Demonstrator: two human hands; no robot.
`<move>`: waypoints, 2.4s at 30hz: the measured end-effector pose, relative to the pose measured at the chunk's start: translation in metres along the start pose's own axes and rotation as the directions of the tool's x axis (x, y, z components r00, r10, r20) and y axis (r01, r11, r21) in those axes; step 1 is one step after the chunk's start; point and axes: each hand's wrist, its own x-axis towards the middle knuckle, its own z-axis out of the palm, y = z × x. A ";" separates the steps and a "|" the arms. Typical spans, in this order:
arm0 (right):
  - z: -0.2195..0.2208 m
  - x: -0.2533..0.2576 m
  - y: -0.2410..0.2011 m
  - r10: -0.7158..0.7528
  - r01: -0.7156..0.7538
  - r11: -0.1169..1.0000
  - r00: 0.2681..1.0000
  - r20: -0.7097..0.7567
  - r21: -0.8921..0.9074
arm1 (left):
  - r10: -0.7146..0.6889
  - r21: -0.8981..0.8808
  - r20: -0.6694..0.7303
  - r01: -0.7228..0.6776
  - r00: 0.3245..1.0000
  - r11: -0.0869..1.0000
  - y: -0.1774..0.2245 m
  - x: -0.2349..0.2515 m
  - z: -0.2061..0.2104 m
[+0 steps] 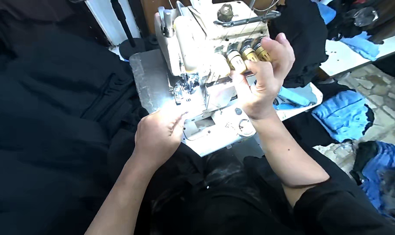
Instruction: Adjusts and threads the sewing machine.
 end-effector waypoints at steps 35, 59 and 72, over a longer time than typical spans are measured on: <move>-0.117 -0.040 0.096 0.790 -0.500 0.611 0.331 0.516 -0.614 | -0.186 -0.184 0.145 0.211 0.972 0.960 -0.002 0.004 -0.015; -0.062 -0.048 -0.068 0.247 -0.951 -0.083 0.270 0.931 0.298 | -0.083 0.113 0.237 0.057 0.968 0.992 0.029 0.012 -0.012; -0.023 -0.113 -0.041 0.154 -0.850 -0.210 0.460 0.875 0.483 | -0.027 0.111 0.263 -0.002 0.965 0.994 0.027 0.010 -0.009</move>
